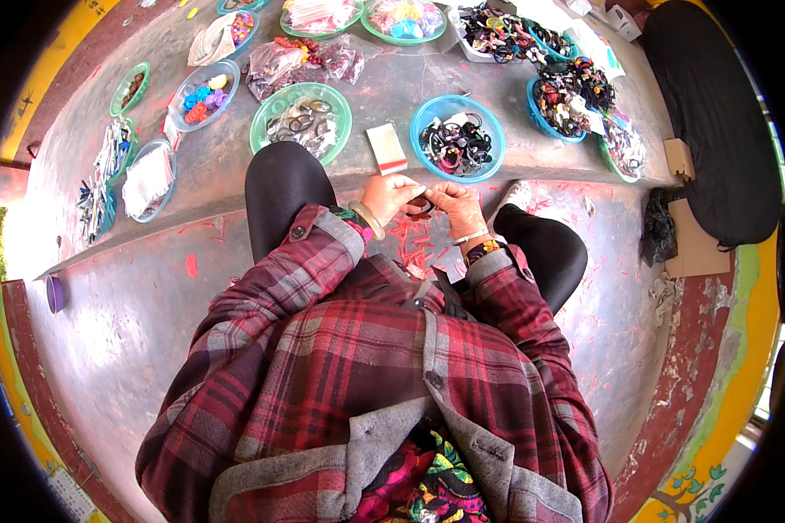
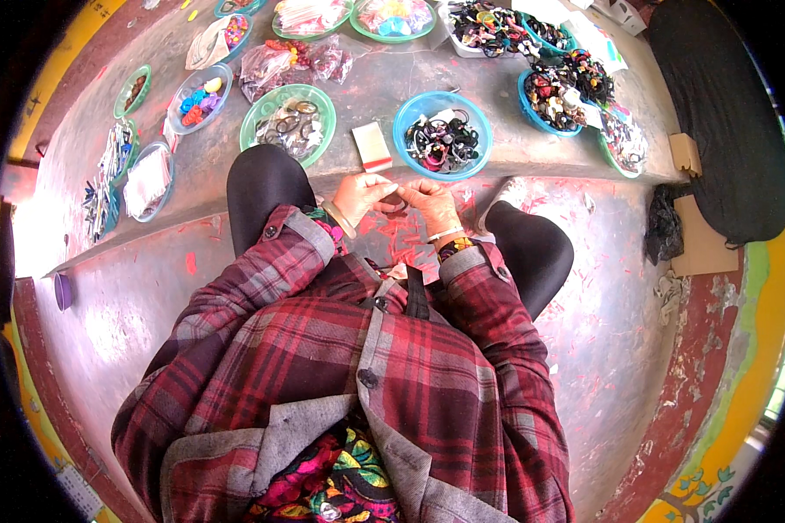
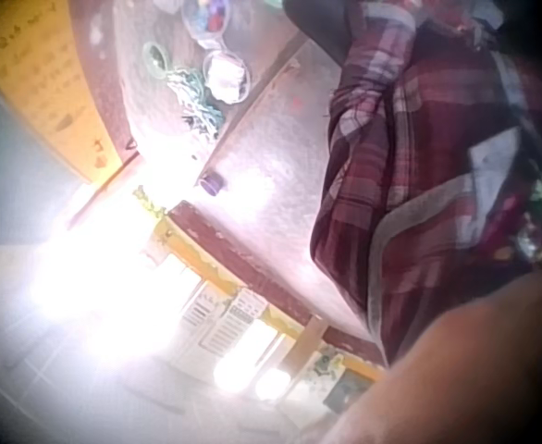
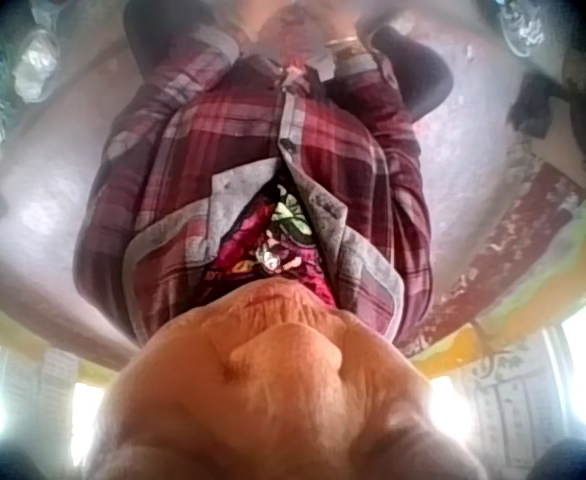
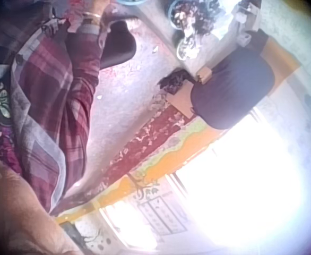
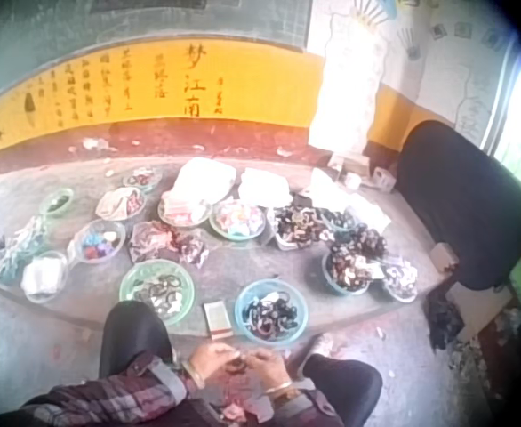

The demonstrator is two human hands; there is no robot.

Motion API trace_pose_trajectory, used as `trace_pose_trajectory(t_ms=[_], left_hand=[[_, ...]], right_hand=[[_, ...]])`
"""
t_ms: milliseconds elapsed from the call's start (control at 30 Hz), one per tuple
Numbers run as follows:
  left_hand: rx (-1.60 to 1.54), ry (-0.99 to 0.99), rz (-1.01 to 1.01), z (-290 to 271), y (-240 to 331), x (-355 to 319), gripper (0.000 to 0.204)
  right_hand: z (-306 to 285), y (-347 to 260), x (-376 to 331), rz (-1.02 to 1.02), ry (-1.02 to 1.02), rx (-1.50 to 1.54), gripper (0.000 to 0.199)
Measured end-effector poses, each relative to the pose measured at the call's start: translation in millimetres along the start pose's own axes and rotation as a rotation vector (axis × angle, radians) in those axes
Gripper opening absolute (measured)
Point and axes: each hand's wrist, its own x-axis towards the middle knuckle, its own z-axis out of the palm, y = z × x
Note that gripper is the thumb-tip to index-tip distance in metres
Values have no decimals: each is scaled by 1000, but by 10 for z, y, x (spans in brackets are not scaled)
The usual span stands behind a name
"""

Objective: The person sits on the floor and repeatedly picks up small hair accessories from a blue bowl, places them into clear plastic bags, and sets the packaged items aside. The workspace includes several bowls of colorful hair accessories and a stack of plastic bags.

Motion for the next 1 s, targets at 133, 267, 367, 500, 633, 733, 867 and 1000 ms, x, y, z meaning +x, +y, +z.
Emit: trace_pose_trajectory(t_ms=[133,267,367,500,633,733,867,1000], left_hand=[[-21,0,-23,5,20,2,22],[-55,15,-30,-17,66,-15,24],[-74,22,-30,8,134,-43,24],[-80,11,-23,1,136,-39,24],[-104,2,-15,3,140,-43,24],[-105,-1,-15,8,148,-52,24],[-148,-33,-99,24,226,-74,24],[-84,-72,-121,34,224,-94,22]], right_hand=[[60,-65,-34,-10,77,-16,5],[83,-171,-56,-3,111,-37,6],[145,-308,-115,5,114,6,6],[109,-264,-88,-17,126,14,4],[91,-230,-66,-37,123,25,5],[83,-234,-67,-50,130,-26,7],[35,-225,-56,-75,117,-98,8],[-7,-252,-55,-60,21,-178,6]])
